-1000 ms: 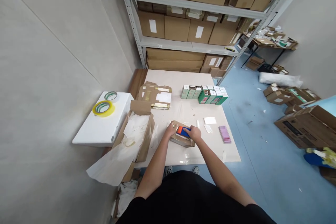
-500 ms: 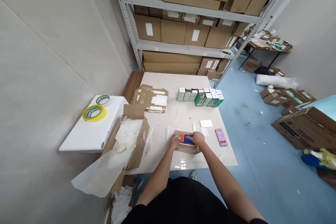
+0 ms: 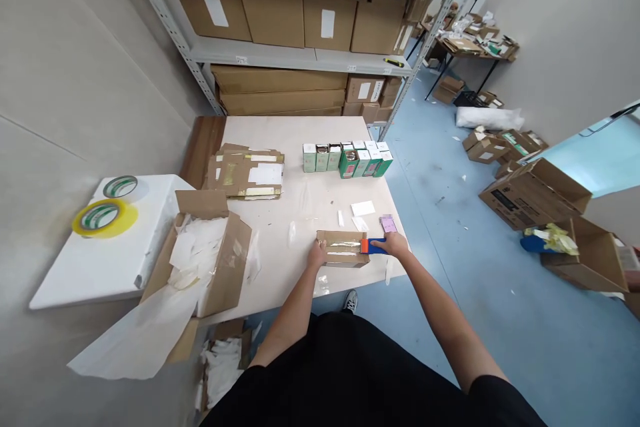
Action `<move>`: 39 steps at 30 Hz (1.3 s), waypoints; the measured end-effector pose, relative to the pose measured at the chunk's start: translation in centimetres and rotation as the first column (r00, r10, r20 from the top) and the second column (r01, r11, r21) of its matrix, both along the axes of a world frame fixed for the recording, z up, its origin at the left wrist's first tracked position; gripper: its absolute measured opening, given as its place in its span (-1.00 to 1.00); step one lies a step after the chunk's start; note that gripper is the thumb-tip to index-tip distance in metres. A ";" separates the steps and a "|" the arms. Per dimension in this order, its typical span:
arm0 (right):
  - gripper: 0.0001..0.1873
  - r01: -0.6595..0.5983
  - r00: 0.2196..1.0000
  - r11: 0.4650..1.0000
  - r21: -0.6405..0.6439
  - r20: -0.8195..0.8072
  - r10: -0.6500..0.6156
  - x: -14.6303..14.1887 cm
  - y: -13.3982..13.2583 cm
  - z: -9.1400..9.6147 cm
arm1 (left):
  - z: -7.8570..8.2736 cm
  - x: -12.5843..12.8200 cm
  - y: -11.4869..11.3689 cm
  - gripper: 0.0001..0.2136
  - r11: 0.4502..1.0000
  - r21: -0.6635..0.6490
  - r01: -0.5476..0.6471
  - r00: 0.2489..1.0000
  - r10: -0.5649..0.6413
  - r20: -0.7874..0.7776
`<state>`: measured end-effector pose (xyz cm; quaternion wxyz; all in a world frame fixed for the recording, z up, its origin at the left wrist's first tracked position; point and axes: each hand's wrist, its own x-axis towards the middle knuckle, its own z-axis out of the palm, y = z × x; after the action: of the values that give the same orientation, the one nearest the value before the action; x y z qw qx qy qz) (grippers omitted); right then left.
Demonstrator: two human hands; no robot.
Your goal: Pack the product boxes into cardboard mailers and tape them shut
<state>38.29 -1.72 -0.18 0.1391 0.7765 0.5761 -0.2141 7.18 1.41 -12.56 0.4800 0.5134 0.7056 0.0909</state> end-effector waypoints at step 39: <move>-0.34 -0.128 0.984 0.987 0.093 -0.111 0.138 -26.6 5.8 4.6 | 4.9 -15.0 1.0 -0.48 0.987 0.117 -0.114 0.968 0.084 0.237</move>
<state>11.68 4.06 4.37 0.0857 0.7276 0.6426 -0.2244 -7.86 2.41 -7.62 0.5192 0.4934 0.6624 0.2196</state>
